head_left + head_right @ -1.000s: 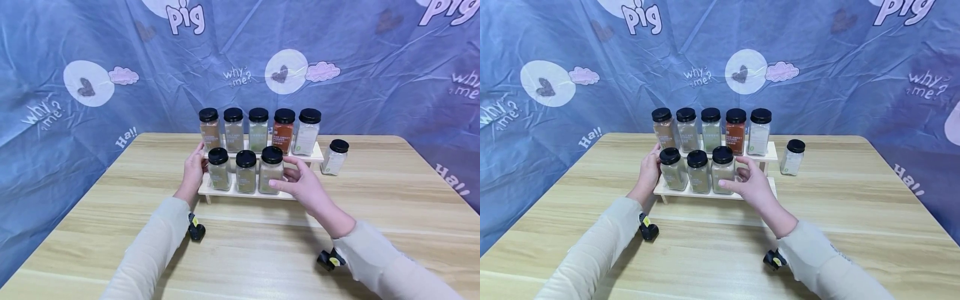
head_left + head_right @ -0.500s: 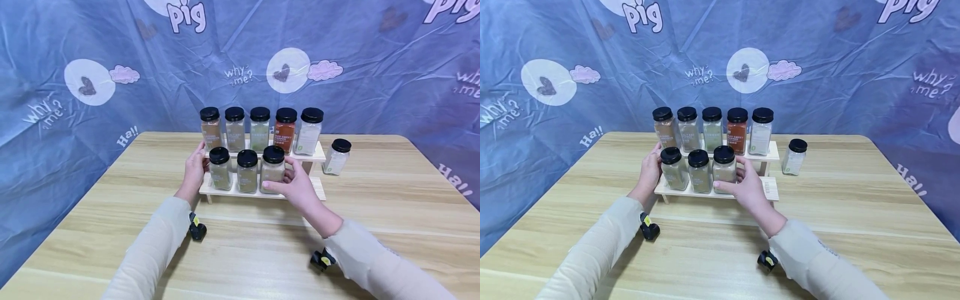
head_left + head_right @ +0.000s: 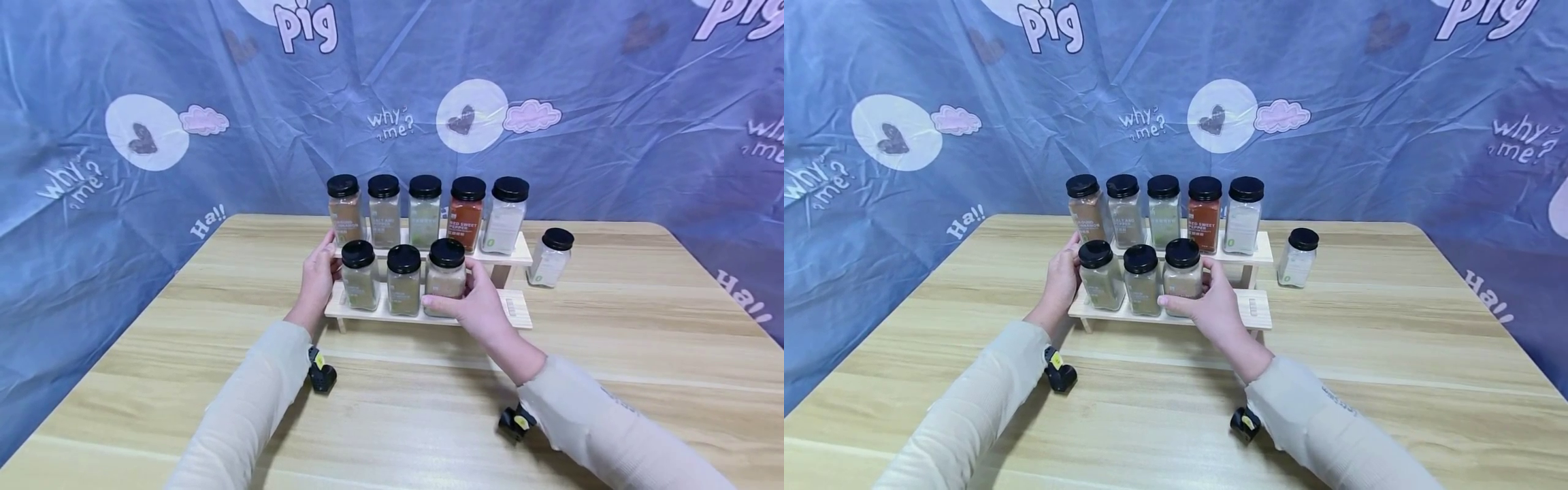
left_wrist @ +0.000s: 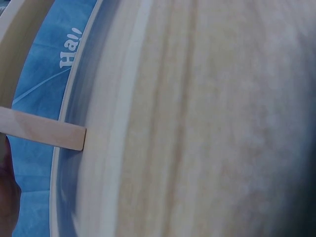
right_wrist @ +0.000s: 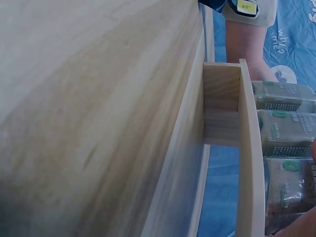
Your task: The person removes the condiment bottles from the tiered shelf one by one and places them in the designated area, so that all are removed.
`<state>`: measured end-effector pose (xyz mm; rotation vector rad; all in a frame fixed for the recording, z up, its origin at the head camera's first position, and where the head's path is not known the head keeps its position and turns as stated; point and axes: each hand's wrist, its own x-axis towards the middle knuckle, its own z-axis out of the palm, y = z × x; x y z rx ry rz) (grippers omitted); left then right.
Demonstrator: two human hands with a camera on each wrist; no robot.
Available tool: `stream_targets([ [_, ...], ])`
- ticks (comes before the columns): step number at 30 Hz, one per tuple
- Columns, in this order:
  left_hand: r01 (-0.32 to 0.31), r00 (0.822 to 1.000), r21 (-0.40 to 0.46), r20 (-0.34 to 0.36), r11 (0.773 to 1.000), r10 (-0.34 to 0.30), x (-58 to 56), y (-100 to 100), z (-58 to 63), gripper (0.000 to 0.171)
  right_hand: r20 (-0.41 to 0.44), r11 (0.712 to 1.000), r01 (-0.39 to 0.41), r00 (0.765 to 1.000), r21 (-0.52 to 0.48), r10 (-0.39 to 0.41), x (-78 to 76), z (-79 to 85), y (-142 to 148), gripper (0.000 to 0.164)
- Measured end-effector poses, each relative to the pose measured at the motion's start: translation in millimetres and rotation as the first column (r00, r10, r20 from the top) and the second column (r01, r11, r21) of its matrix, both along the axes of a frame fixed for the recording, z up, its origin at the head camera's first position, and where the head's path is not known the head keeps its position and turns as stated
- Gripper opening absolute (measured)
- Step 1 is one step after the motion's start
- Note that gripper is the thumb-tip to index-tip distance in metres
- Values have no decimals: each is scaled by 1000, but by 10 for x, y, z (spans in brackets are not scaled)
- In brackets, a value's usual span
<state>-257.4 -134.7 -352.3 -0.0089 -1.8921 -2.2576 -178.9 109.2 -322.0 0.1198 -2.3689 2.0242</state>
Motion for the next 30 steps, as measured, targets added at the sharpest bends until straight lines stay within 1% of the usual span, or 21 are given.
stream_targets([
  [4,-4,1000,2,-4,1000,4,-11,-3,0,50,-8,1000,0,1000,-22,0,-26,-5,-27,76],
  [11,-4,1000,14,0,1000,4,-15,-16,2,49,-13,1000,13,1000,7,-13,-35,2,-40,74],
  [16,6,1000,12,15,1000,-6,-6,-13,3,50,-12,1000,31,999,1,-31,-27,9,-49,73],
  [30,0,1000,-22,17,1000,0,10,-18,7,49,-12,998,61,998,17,-61,-2,34,-58,72],
])
